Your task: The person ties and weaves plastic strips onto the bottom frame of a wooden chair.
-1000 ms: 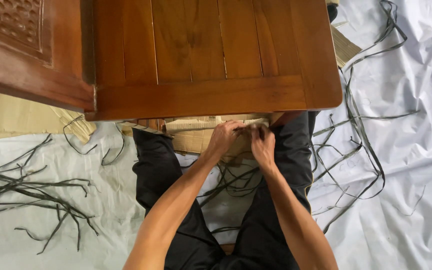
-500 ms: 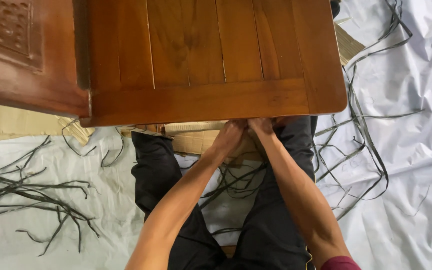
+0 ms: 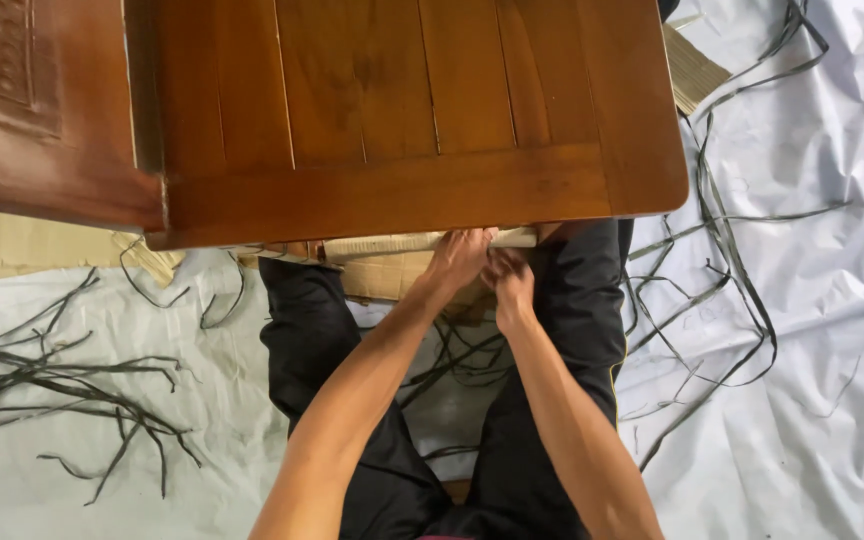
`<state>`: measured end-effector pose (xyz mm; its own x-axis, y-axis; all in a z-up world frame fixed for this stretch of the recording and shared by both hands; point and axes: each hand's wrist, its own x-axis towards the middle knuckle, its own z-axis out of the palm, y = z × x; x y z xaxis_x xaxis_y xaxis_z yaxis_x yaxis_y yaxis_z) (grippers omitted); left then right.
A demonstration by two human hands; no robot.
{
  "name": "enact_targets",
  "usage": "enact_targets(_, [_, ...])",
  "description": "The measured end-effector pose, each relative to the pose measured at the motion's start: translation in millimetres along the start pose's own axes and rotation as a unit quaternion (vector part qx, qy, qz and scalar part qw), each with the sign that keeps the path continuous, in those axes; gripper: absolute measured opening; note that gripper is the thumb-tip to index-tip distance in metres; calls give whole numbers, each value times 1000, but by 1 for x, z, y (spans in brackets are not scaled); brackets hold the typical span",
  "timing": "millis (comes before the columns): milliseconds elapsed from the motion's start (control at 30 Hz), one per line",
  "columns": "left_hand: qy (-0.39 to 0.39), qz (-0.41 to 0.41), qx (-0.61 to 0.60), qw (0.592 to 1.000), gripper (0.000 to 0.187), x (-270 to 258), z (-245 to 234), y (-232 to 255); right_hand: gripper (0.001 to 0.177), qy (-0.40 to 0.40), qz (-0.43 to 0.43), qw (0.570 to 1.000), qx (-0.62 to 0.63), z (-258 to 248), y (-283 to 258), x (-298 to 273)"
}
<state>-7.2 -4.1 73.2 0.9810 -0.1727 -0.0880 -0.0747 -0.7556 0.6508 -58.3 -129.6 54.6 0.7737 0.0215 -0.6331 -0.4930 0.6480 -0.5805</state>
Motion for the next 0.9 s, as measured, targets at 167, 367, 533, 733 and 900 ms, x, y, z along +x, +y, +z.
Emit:
enact_targets(167, [-4, -6, -24, 1000, 34, -1, -34, 34, 13, -78, -16, 997, 12, -35, 46, 67])
enact_targets(367, [-27, -58, -12, 998, 37, 4, -16, 18, 4, -65, 2, 997, -35, -23, 44, 60])
enact_targets(533, [4, -21, 0, 1000, 37, 6, 2, -5, 14, -34, -92, 976, -195, -17, 39, 34])
enact_targets(733, [60, 137, 173, 974, 37, 6, 11, -27, 28, 31, -80, 937, -338, -8, 18, -10])
enact_targets(900, [83, 7, 33, 996, 42, 1, -41, 14, 26, -5, -164, 848, -504, 10, -20, -64])
